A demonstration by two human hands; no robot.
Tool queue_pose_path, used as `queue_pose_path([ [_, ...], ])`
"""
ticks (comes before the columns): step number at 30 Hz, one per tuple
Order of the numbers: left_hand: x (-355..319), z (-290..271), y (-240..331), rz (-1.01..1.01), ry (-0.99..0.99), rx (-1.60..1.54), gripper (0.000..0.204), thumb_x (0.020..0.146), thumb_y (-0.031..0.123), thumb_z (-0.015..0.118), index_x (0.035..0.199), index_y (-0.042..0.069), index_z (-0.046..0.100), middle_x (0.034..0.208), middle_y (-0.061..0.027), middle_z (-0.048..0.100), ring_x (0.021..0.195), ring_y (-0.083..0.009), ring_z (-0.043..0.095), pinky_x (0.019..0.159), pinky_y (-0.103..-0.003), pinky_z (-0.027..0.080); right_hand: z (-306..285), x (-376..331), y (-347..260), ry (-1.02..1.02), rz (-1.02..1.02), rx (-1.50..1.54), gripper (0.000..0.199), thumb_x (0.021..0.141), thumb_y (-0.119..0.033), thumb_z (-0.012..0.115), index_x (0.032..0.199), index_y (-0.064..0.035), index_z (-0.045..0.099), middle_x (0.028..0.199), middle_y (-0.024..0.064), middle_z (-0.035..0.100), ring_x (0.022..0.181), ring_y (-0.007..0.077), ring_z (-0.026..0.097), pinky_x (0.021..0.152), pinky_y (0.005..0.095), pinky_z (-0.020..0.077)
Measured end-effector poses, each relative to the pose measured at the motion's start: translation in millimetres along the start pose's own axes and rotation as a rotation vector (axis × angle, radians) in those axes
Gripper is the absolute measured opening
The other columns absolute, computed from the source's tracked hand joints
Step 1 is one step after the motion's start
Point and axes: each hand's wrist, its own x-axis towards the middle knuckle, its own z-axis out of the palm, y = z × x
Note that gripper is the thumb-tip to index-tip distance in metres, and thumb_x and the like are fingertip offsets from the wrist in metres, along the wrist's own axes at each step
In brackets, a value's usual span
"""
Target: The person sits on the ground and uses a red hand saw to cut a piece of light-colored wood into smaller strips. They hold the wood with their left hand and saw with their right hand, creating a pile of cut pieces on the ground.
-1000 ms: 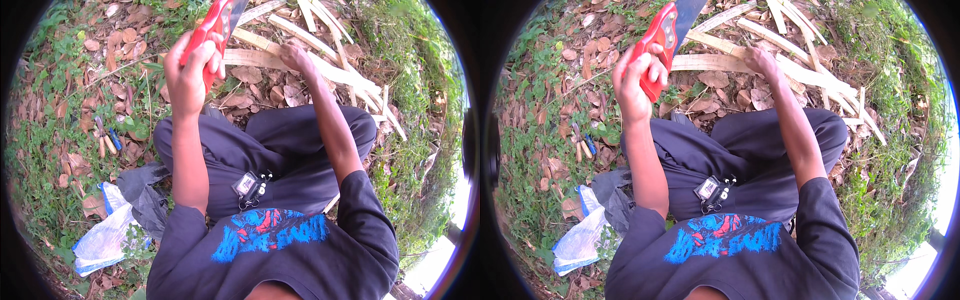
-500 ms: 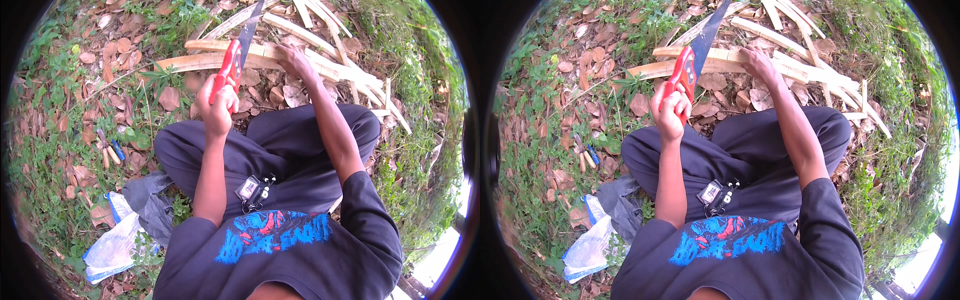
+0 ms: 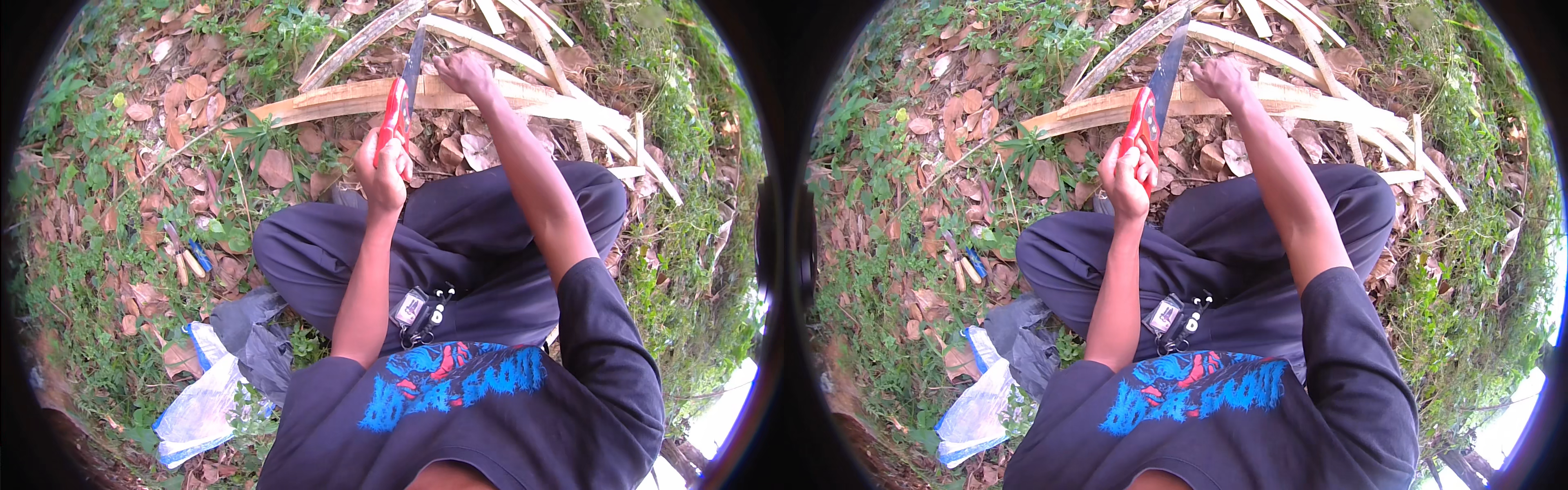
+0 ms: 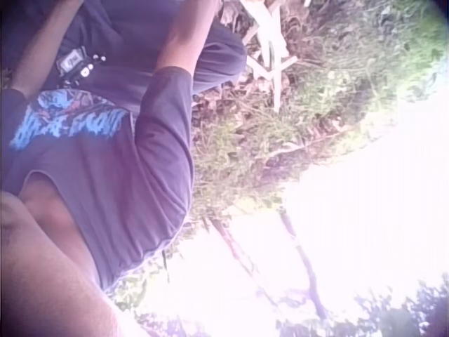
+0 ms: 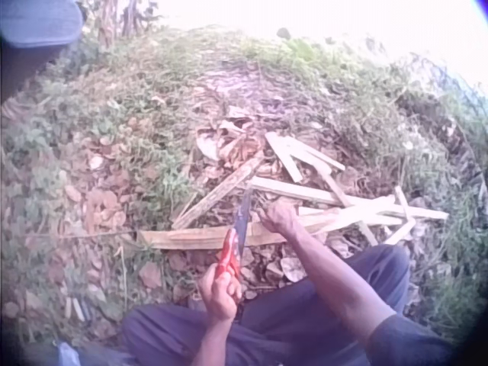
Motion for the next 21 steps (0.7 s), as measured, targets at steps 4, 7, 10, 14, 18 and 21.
queue_pose_path([
  [4, 0, 5, -5, -0.002, 0.013, 0.001, 0.020, 0.093, 0.016, 0.047, 0.092, -0.002, 0.054, 0.063, -0.0002, 0.045, 0.050, -0.0063, 0.039, 0.046, -0.024, 0.039, 29, 4, 8, 0.119, -0.202, -0.289, 0.037, 0.101, -0.040, 0.042, 0.130, -0.0176, 0.051, 0.094, 0.0161, 0.070, 0.087, 0.0325, 0.069, 0.071, 0.0495, 0.0583],
  [7, -3, 14, -10, -0.017, 0.028, 0.011, 0.018, 0.092, 0.016, 0.048, 0.089, -0.001, 0.053, 0.062, 0.0003, 0.045, 0.049, -0.0067, 0.040, 0.045, -0.024, 0.039, 38, 9, 17, 0.103, -0.125, -0.243, 0.035, 0.100, -0.038, 0.042, 0.127, -0.0175, 0.051, 0.094, 0.0143, 0.071, 0.083, 0.0312, 0.068, 0.070, 0.0479, 0.0582],
  [10, -2, 17, -13, 0.026, 0.043, 0.064, 0.016, 0.091, 0.015, 0.049, 0.085, 0.001, 0.051, 0.061, 0.0005, 0.044, 0.048, -0.0068, 0.040, 0.045, -0.024, 0.038, 29, 8, 3, 0.061, -0.110, -0.234, 0.033, 0.100, -0.037, 0.038, 0.121, -0.0184, 0.055, 0.090, 0.0143, 0.070, 0.081, 0.0296, 0.067, 0.070, 0.0461, 0.0573],
  [14, -2, 22, -12, -0.009, -0.022, 0.125, 0.017, 0.091, 0.017, 0.049, 0.086, 0.001, 0.052, 0.061, 0.0007, 0.045, 0.048, -0.0065, 0.041, 0.046, -0.024, 0.038, 25, 6, 0, 0.124, -0.071, -0.077, 0.032, 0.099, -0.032, 0.039, 0.084, -0.0119, 0.059, 0.070, 0.0102, 0.066, 0.058, 0.0256, 0.062, 0.054, 0.0436, 0.0544],
  [18, -3, 23, -19, -0.147, -0.045, 0.039, 0.019, 0.094, 0.019, 0.049, 0.085, 0.002, 0.052, 0.061, 0.0017, 0.043, 0.048, -0.0057, 0.040, 0.045, -0.020, 0.033, 45, 15, 8, 0.261, 0.056, -0.082, 0.037, 0.095, -0.035, 0.040, 0.077, -0.0178, 0.066, 0.076, 0.0093, 0.070, 0.071, 0.0246, 0.069, 0.067, 0.0458, 0.0548],
  [21, -8, 16, -29, -0.108, 0.013, 0.051, 0.023, 0.097, 0.022, 0.047, 0.086, 0.002, 0.052, 0.063, 0.0019, 0.044, 0.048, -0.0042, 0.039, 0.043, -0.019, 0.029, 41, 10, -1, 0.218, 0.109, -0.026, 0.041, 0.096, -0.038, 0.037, 0.083, -0.0180, 0.071, 0.085, 0.0116, 0.073, 0.079, 0.0248, 0.070, 0.074, 0.0457, 0.0547],
])
